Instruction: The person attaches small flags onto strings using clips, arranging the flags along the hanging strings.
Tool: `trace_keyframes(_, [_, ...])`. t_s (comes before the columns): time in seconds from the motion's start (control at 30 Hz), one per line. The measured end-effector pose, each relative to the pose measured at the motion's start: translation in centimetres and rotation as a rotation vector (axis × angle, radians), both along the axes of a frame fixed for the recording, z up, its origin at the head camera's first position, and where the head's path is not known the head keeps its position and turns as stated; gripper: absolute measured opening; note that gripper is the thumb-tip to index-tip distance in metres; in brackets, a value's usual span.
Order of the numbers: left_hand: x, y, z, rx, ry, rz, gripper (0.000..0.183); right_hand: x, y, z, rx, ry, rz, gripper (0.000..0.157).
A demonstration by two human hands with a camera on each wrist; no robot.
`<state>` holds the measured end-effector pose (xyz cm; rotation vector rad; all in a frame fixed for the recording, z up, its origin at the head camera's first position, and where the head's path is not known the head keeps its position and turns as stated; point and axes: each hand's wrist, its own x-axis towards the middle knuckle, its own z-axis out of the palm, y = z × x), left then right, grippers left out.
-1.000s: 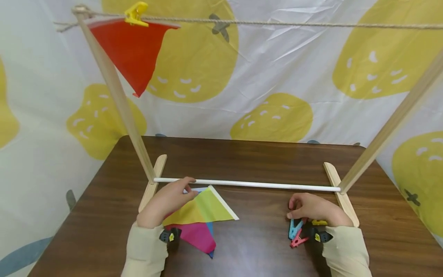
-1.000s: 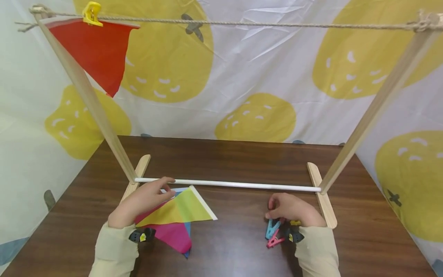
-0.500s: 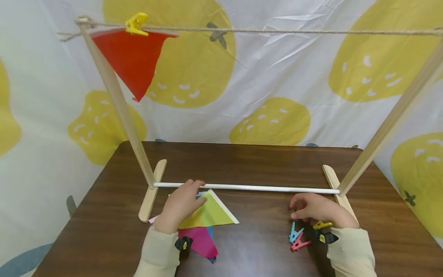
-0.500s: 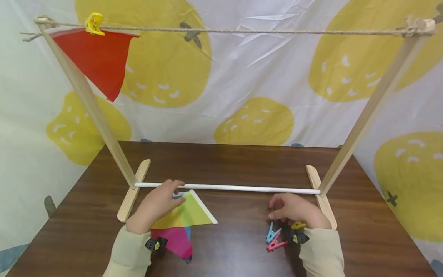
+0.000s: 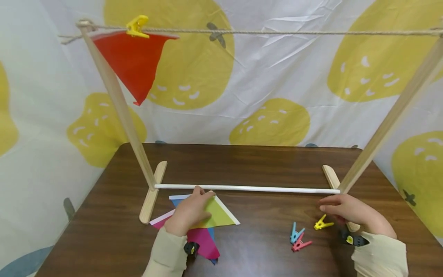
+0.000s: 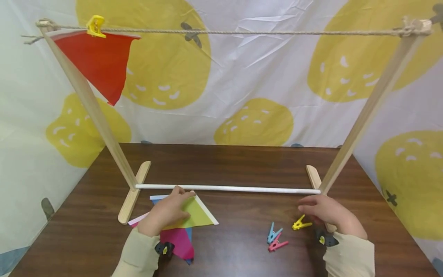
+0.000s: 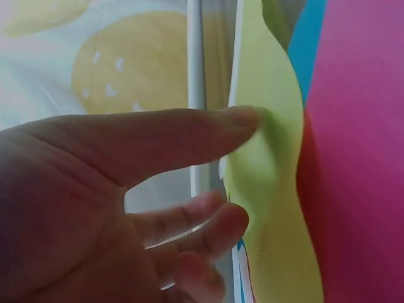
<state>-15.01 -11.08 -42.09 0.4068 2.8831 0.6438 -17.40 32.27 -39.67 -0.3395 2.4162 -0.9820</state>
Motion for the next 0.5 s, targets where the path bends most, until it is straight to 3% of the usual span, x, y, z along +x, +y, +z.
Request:
trace_keyframes(0.37, [0.2, -0.2, -0.3, -0.040, -0.058, -0.108, 0.055, 0.3, -0.9, -1.3, 0.031, -0.155, -0.128, 0.051])
trace_keyframes(0.5, [-0.1, -0.3, -0.2, -0.048, -0.040, -0.094, 0.046, 0.2, -1.2, -1.5, 0.015, -0.180, -0.137, 0.046])
